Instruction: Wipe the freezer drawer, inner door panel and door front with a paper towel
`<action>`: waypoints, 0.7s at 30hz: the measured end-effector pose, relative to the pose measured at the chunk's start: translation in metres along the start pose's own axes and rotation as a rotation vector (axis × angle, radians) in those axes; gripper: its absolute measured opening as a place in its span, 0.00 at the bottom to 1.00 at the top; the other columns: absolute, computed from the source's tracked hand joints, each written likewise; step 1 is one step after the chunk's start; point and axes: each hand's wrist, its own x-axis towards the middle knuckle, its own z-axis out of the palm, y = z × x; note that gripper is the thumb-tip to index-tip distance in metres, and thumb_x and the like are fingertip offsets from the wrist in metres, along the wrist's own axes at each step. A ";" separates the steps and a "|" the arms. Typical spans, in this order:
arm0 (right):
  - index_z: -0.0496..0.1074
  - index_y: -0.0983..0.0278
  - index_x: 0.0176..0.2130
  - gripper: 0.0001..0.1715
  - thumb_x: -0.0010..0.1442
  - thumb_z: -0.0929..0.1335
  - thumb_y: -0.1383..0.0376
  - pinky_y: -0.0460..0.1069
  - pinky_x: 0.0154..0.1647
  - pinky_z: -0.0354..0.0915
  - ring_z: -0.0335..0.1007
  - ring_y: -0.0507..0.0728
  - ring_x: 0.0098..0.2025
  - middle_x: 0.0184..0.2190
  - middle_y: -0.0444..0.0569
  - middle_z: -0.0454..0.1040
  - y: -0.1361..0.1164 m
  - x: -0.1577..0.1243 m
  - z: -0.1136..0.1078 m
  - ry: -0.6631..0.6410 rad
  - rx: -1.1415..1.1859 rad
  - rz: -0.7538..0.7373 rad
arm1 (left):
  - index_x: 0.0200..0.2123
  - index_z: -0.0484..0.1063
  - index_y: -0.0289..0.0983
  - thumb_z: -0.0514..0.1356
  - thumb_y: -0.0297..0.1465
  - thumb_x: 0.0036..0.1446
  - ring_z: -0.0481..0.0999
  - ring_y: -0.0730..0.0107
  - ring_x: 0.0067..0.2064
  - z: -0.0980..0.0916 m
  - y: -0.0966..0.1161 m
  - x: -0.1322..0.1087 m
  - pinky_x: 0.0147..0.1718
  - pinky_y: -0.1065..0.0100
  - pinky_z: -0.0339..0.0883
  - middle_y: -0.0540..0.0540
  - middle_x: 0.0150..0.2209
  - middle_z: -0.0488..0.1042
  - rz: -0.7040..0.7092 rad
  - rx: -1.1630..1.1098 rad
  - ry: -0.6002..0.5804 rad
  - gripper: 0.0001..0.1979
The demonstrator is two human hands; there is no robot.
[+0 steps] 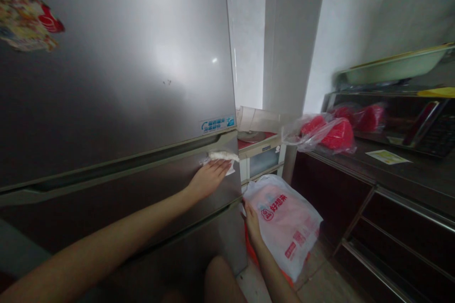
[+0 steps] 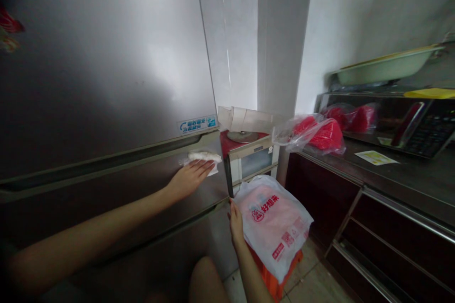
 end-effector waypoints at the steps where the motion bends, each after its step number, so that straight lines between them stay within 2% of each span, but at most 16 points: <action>1: 0.72 0.59 0.53 0.37 0.51 0.66 0.41 0.61 0.57 0.62 0.59 0.64 0.62 0.59 0.54 0.66 0.000 0.001 0.000 0.003 -0.019 -0.015 | 0.60 0.60 0.30 0.48 0.23 0.62 0.67 0.62 0.59 0.011 0.009 -0.007 0.56 0.60 0.61 0.40 0.59 0.67 0.004 -0.024 -0.008 0.23; 4: 0.74 0.61 0.50 0.37 0.51 0.66 0.41 0.61 0.58 0.61 0.63 0.65 0.59 0.56 0.55 0.70 -0.001 0.003 0.003 0.028 -0.109 -0.097 | 0.59 0.62 0.31 0.48 0.22 0.62 0.70 0.64 0.56 0.046 0.038 -0.032 0.55 0.61 0.62 0.41 0.56 0.71 0.014 -0.094 -0.033 0.22; 7: 0.74 0.64 0.51 0.37 0.52 0.65 0.42 0.60 0.64 0.54 0.62 0.64 0.60 0.56 0.56 0.70 -0.005 0.003 0.010 0.082 -0.207 -0.187 | 0.57 0.65 0.31 0.49 0.23 0.62 0.71 0.65 0.56 0.079 0.062 -0.059 0.55 0.61 0.61 0.40 0.54 0.73 0.038 -0.139 -0.052 0.21; 9: 0.72 0.66 0.53 0.39 0.53 0.65 0.42 0.58 0.66 0.50 0.60 0.63 0.62 0.58 0.57 0.67 -0.011 0.001 0.016 0.114 -0.244 -0.227 | 0.54 0.68 0.31 0.50 0.23 0.61 0.72 0.64 0.55 0.095 0.072 -0.075 0.55 0.61 0.61 0.40 0.53 0.74 0.075 -0.139 -0.049 0.19; 11: 0.69 0.67 0.56 0.41 0.55 0.63 0.43 0.57 0.66 0.50 0.58 0.62 0.63 0.60 0.57 0.64 -0.019 -0.002 0.022 0.118 -0.264 -0.254 | 0.52 0.70 0.31 0.51 0.22 0.60 0.73 0.64 0.53 0.102 0.076 -0.086 0.55 0.62 0.61 0.41 0.51 0.75 0.124 -0.135 -0.038 0.17; 13: 0.68 0.68 0.57 0.41 0.56 0.63 0.43 0.57 0.66 0.50 0.58 0.61 0.63 0.60 0.57 0.64 -0.027 -0.004 0.026 0.101 -0.281 -0.274 | 0.51 0.70 0.30 0.52 0.21 0.60 0.74 0.64 0.53 0.101 0.076 -0.090 0.55 0.63 0.61 0.40 0.51 0.76 0.165 -0.136 -0.032 0.17; 16: 0.68 0.69 0.57 0.39 0.57 0.62 0.45 0.57 0.66 0.51 0.59 0.61 0.63 0.59 0.58 0.65 -0.035 -0.008 0.030 0.072 -0.297 -0.286 | 0.51 0.69 0.31 0.51 0.20 0.60 0.74 0.65 0.53 0.088 0.069 -0.085 0.55 0.65 0.61 0.40 0.50 0.76 0.197 -0.145 -0.039 0.17; 21: 0.69 0.67 0.56 0.36 0.58 0.62 0.46 0.58 0.65 0.52 0.60 0.60 0.62 0.59 0.56 0.67 -0.032 -0.015 0.028 0.068 -0.292 -0.300 | 0.51 0.69 0.28 0.48 0.20 0.60 0.73 0.61 0.53 0.043 0.041 -0.063 0.55 0.62 0.63 0.39 0.51 0.75 0.138 -0.097 -0.041 0.18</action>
